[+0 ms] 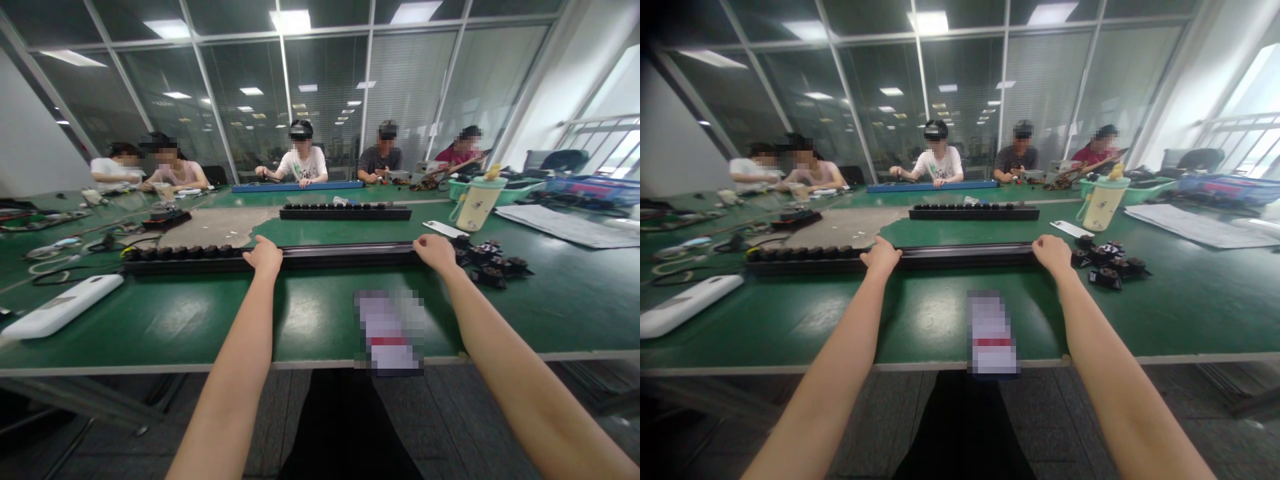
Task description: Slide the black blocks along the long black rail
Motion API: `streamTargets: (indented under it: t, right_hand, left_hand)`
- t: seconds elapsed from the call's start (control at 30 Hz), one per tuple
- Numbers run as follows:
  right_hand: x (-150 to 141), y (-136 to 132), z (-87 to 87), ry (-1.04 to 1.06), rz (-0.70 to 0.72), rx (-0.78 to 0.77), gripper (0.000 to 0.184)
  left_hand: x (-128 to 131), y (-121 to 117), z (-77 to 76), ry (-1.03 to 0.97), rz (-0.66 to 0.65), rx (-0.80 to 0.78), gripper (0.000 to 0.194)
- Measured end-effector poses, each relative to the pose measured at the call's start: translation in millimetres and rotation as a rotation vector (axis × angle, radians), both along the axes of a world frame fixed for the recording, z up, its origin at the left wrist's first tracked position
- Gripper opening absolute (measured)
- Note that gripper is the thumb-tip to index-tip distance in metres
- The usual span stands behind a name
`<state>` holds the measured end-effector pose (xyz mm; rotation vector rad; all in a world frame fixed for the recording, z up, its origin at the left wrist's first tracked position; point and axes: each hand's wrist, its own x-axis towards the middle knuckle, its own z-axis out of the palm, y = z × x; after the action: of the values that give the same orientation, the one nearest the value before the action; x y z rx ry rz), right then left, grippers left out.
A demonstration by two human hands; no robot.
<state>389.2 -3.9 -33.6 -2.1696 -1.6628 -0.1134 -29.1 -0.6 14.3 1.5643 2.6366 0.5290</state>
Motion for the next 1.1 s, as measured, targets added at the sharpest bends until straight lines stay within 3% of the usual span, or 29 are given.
streamTargets:
  t: [0.37,0.6,1.1]
  right_hand:
    - [-2,-1,0.9,-0.054,0.011,-0.04,0.04]
    - [-4,-3,1.3,-0.059,0.003,-0.043,0.04]
    - [-4,-1,-2.4,-0.065,0.016,-0.057,0.041]
  left_hand:
    - [-13,-5,8.0,-0.091,-0.056,0.021,0.078]
    - [-15,0,6.7,-0.132,-0.025,0.054,0.061]
    - [-20,-3,5.0,-0.109,-0.038,0.054,0.049]
